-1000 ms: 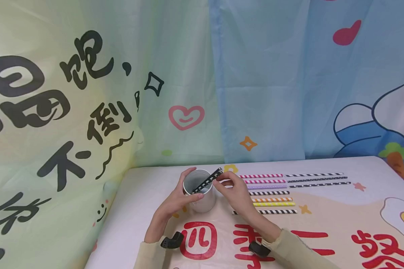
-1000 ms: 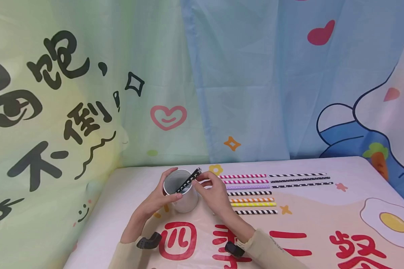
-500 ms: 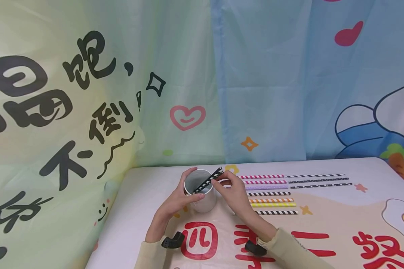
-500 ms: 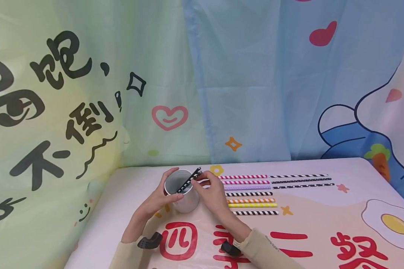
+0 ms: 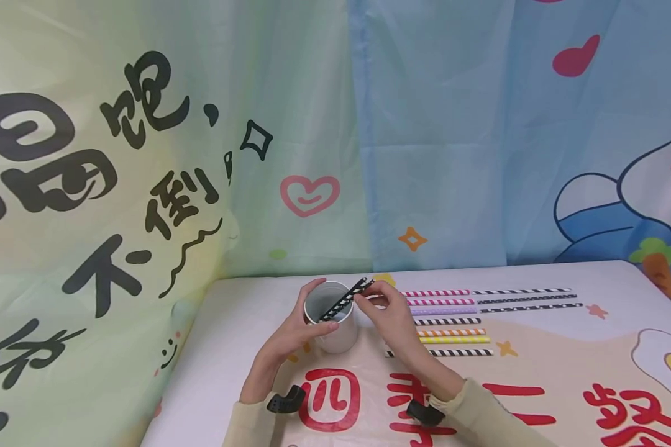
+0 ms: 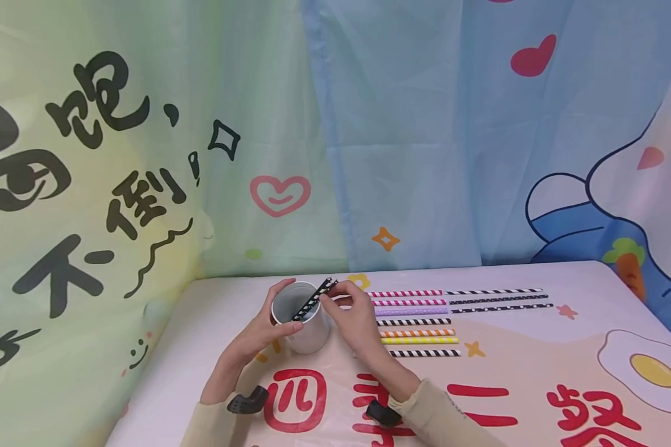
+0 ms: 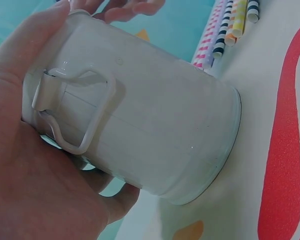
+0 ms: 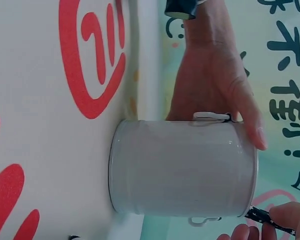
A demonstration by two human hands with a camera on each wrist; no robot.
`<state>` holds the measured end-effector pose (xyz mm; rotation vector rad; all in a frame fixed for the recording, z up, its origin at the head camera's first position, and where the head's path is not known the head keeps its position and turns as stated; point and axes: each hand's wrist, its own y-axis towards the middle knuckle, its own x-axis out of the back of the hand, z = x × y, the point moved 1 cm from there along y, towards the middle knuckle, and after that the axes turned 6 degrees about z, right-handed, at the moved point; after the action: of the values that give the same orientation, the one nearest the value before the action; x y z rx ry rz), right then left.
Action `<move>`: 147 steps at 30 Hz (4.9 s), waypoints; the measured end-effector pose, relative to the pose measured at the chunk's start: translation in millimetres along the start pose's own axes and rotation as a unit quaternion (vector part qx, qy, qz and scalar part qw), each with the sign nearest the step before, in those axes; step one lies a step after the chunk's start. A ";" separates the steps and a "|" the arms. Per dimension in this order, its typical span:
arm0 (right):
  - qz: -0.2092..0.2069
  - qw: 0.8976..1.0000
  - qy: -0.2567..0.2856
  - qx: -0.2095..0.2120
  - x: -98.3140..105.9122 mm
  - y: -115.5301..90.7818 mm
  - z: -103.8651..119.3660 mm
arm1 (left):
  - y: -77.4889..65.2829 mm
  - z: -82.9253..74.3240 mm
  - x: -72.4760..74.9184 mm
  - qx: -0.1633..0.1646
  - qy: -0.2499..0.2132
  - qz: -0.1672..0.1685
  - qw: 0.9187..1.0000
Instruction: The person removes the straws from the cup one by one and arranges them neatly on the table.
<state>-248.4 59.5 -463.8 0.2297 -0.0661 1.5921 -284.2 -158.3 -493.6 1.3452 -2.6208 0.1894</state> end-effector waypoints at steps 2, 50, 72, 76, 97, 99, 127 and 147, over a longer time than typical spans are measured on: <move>0.000 1.000 0.009 -0.005 2.3 -1.1 1.6 | -0.4 -1.5 -0.5 0.001 0.001 -0.002 1.000; -0.027 0.996 0.076 -0.033 71.3 -27.4 33.6 | -0.5 -3.5 0.0 0.012 0.012 -0.005 1.000; -0.033 0.997 -0.057 0.047 119.2 -47.2 33.9 | -0.8 -1.0 -0.3 0.013 0.010 -0.005 1.000; -0.026 0.987 -0.140 0.071 126.7 -48.7 27.2 | -0.4 -1.2 -0.3 0.012 0.010 -0.003 1.000; 0.044 0.907 -0.417 0.040 185.7 -54.4 -29.1 | 0.0 -2.7 -0.1 0.003 0.008 -0.002 1.000; 0.045 0.896 -0.440 0.044 192.9 -53.1 -35.7 | -0.1 -2.9 0.1 0.003 0.010 -0.001 1.000; 0.078 0.827 -0.556 0.045 249.9 -26.6 -97.1 | -0.4 -1.5 0.3 0.009 0.014 -0.003 1.000; 0.071 0.831 -0.552 0.025 249.2 -25.2 -98.9 | -1.3 -2.9 -0.4 0.008 0.011 -0.002 1.000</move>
<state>-238.3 323.5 -516.2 1.1918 -0.9551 1.4117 -282.5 -158.2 -490.9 1.3462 -2.6043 0.2230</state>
